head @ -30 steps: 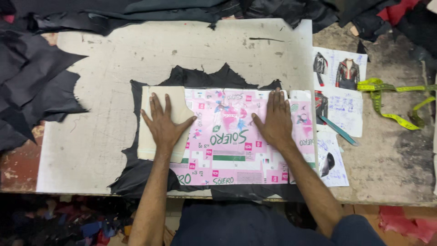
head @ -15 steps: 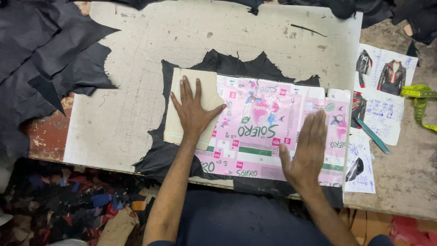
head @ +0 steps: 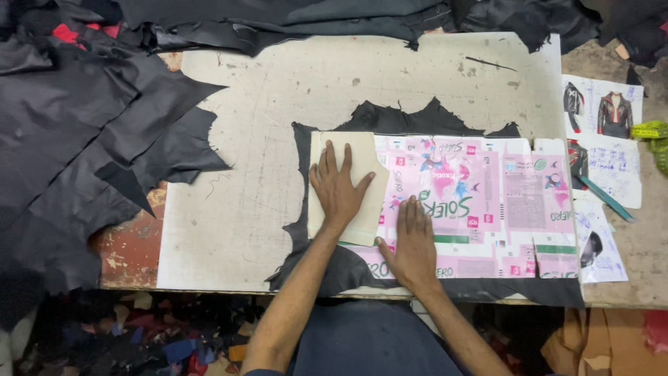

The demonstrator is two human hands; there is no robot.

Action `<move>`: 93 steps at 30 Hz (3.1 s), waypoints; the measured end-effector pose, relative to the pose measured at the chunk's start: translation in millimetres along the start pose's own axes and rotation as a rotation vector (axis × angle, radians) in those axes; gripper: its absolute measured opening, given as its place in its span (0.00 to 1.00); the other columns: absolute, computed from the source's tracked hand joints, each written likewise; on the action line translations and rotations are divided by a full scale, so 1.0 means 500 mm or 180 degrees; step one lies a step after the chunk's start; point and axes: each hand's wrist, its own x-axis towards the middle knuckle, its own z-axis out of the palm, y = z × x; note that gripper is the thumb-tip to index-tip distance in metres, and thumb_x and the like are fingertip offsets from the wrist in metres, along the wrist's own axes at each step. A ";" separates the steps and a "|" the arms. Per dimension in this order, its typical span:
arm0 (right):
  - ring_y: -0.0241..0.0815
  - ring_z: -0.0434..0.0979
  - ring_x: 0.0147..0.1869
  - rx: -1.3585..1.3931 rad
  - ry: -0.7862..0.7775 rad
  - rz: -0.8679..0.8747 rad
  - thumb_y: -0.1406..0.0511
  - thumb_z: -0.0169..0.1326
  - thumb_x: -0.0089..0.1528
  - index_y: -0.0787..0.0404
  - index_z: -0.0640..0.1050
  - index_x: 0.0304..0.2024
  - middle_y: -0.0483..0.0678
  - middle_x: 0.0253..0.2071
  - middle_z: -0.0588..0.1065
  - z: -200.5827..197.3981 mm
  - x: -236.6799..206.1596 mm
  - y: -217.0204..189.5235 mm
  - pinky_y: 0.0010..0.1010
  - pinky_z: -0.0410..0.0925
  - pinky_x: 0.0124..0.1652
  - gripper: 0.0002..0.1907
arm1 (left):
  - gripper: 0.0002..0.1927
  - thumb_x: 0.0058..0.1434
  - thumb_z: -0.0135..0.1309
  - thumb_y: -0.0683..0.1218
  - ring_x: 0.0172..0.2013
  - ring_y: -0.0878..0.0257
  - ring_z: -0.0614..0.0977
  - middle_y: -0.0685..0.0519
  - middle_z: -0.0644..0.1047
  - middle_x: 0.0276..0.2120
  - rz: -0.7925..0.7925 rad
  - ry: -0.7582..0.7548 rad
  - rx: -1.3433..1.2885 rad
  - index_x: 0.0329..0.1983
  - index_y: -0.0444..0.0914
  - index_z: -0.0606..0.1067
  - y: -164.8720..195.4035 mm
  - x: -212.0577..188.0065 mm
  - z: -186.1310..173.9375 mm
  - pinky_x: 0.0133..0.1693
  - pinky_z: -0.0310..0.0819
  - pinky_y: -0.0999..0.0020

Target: The person spreads a black leather hide flat on the cutting table and smooths it with their hands. They place paper pattern pieces on the hide, align and press them flat, then trace around a pattern edge with chalk before lifting the pattern pieces off the leather.

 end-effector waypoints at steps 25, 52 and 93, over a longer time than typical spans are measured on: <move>0.66 0.40 0.81 0.0172 0.0465 0.0092 0.54 0.50 0.66 0.78 0.50 0.71 0.73 0.75 0.45 0.106 0.202 -0.295 0.56 0.40 0.72 0.45 | 0.19 0.56 0.53 0.33 0.43 0.59 0.85 0.50 0.85 0.46 0.1090 -0.3168 -0.0260 0.47 0.39 0.84 -0.151 0.364 -0.074 0.46 0.78 0.64; 0.57 0.44 0.85 0.1432 0.0002 -0.1010 0.47 0.44 0.69 0.65 0.53 0.77 0.61 0.81 0.50 0.016 0.071 -0.214 0.47 0.41 0.77 0.42 | 0.08 0.58 0.65 0.45 0.45 0.48 0.83 0.42 0.82 0.40 0.1847 -0.1492 0.0439 0.36 0.36 0.82 -0.128 0.232 -0.063 0.53 0.71 0.47; 0.67 0.39 0.81 0.0195 0.0827 0.0673 0.51 0.47 0.68 0.77 0.47 0.73 0.72 0.76 0.43 -0.063 -0.047 0.344 0.55 0.39 0.72 0.45 | 0.42 0.68 0.38 0.37 0.75 0.35 0.46 0.33 0.38 0.76 -0.0012 -0.1926 0.1692 0.76 0.71 0.46 0.017 0.034 -0.014 0.63 0.59 0.34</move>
